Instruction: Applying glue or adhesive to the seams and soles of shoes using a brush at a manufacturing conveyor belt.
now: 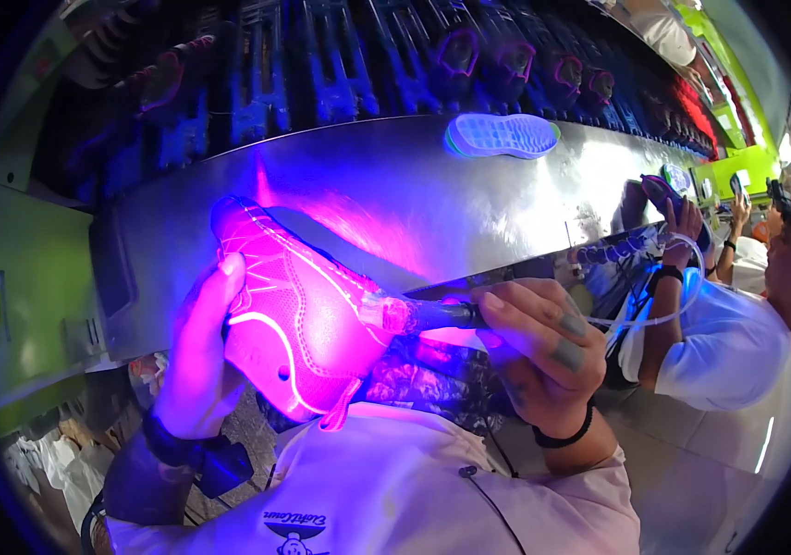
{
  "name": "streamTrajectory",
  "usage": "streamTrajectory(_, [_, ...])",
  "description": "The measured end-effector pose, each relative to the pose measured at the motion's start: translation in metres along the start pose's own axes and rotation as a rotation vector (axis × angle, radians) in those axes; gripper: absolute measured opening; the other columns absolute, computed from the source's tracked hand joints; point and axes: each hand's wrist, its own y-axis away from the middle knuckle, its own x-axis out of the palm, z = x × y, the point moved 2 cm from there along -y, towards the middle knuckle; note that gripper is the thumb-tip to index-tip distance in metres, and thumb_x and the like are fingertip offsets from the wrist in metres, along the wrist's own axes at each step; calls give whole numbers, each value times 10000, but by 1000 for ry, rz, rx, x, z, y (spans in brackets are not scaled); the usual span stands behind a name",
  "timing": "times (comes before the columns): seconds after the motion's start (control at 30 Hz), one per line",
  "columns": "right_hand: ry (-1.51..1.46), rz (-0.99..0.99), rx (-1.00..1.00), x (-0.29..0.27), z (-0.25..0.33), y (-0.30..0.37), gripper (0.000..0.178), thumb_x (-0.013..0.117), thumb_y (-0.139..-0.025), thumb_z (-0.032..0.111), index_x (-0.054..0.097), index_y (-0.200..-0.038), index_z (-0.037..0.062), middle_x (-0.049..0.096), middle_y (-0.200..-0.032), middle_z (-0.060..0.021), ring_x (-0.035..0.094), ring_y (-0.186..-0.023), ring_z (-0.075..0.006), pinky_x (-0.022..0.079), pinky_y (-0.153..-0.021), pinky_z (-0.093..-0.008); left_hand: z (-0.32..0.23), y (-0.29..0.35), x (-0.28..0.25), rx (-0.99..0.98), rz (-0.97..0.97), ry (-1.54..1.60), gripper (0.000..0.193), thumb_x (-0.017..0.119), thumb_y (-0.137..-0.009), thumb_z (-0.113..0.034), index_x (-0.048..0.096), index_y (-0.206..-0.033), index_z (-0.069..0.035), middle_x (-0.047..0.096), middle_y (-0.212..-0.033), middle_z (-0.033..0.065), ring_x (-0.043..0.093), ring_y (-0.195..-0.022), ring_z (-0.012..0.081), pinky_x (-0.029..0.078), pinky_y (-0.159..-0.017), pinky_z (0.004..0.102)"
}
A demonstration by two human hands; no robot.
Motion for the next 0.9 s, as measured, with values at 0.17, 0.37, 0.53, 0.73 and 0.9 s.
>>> streamTrajectory(0.17, [10,-21,-95,-12,0,-12,581,753,-624,-74,738,-1196,26,734,-1042,-128,696,-859,-299,572,-713,-373,0,14,19,-33,73,152,535,450,-1081,-437,483,-1420,-24,618,-1329,128,630,-1232,231,503,-1068,412])
streamTrajectory(0.37, [-6,-52,-163,-20,-1,-20,564,754,-646,-75,740,-1200,32,733,-1046,-119,690,-861,-286,571,-707,-369,0,28,35,-44,162,163,654,385,-1080,-535,409,-1508,-40,562,-1408,143,574,-1310,251,474,-1101,442])
streamTrajectory(0.53, [-25,-88,-186,-27,-3,-20,507,777,-687,-51,749,-1185,38,730,-1043,-115,690,-866,-286,571,-712,-372,19,49,28,-196,143,166,713,390,-1058,-605,417,-1518,-61,583,-1382,139,625,-1219,251,541,-1006,424])
streamTrajectory(0.73, [-81,-118,-162,-26,-11,-11,463,782,-720,-25,757,-1177,49,724,-1021,-108,695,-881,-302,570,-728,-385,62,57,27,-218,352,638,680,407,-1060,-569,452,-1464,-24,609,-1309,159,697,-1058,307,617,-834,393])
streamTrajectory(0.9, [-160,-97,-100,-20,-19,-2,337,758,-806,6,744,-1143,8,760,-1035,-166,716,-876,-322,573,-793,-400,77,60,32,-68,35,20,714,379,-1042,-617,503,-1382,-1,649,-1136,233,704,-949,370,614,-734,363])
